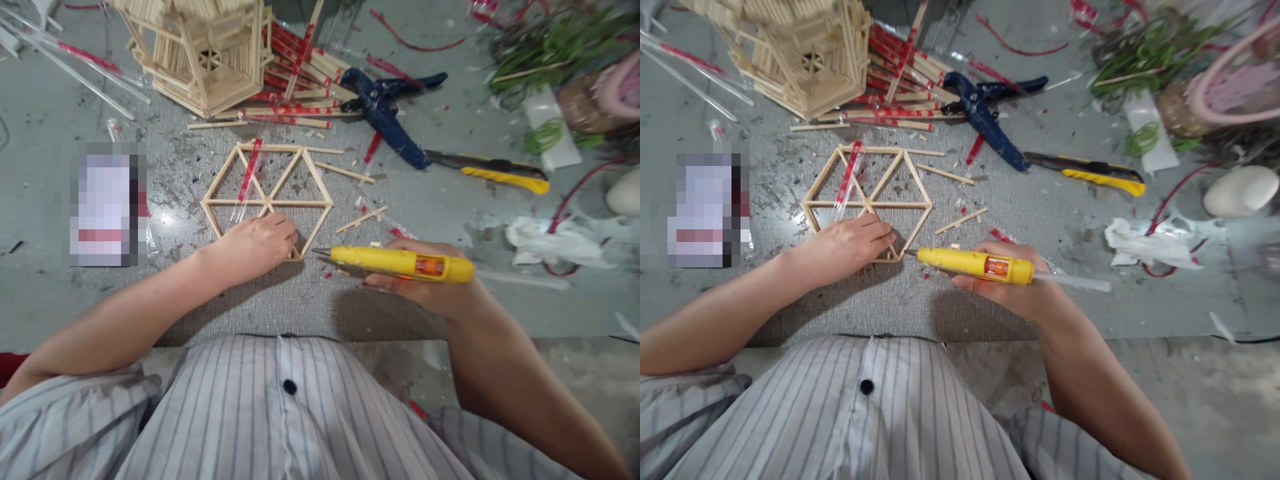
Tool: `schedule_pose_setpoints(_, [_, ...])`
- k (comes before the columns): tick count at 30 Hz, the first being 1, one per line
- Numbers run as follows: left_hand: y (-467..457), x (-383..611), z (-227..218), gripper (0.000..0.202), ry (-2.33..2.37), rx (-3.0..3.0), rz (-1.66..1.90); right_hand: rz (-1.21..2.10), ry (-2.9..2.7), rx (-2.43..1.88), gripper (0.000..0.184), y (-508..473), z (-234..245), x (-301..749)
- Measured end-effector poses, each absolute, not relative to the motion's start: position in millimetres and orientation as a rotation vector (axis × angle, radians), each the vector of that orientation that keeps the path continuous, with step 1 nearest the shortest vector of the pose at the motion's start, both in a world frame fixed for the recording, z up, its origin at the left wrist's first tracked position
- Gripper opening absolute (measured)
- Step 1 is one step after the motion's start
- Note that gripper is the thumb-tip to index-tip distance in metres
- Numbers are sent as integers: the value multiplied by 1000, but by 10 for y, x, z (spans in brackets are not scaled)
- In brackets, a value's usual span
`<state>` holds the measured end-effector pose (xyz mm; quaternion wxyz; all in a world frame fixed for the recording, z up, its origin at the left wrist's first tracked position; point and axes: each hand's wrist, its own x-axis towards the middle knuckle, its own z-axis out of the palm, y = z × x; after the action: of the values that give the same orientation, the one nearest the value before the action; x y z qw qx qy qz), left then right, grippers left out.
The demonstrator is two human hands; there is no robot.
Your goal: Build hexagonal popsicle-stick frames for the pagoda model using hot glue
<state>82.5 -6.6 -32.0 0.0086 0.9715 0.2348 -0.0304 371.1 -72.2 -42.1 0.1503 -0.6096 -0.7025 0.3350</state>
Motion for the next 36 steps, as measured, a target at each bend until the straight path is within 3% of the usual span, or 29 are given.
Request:
schedule_pose_setpoints(9, [-390, 829, -236, 24, 996, 3191, 309, 920, -1944, -1751, 42, -402, -270, 3665])
schedule_pose_setpoints(13, [-506, 858, -314, 29, 1218, 3191, 282, 1029, -1961, -1677, 35, -108, -293, 3532])
schedule_pose_setpoints(23, [-490, 908, -352, 51, 1239, 3071, 204, 1075, -2080, -1631, 27, 136, -260, 3309])
schedule_pose_setpoints(36, [-434, 893, -380, 28, 1178, 3034, 269, 1027, -2151, -1638, 42, 181, -91, 3103])
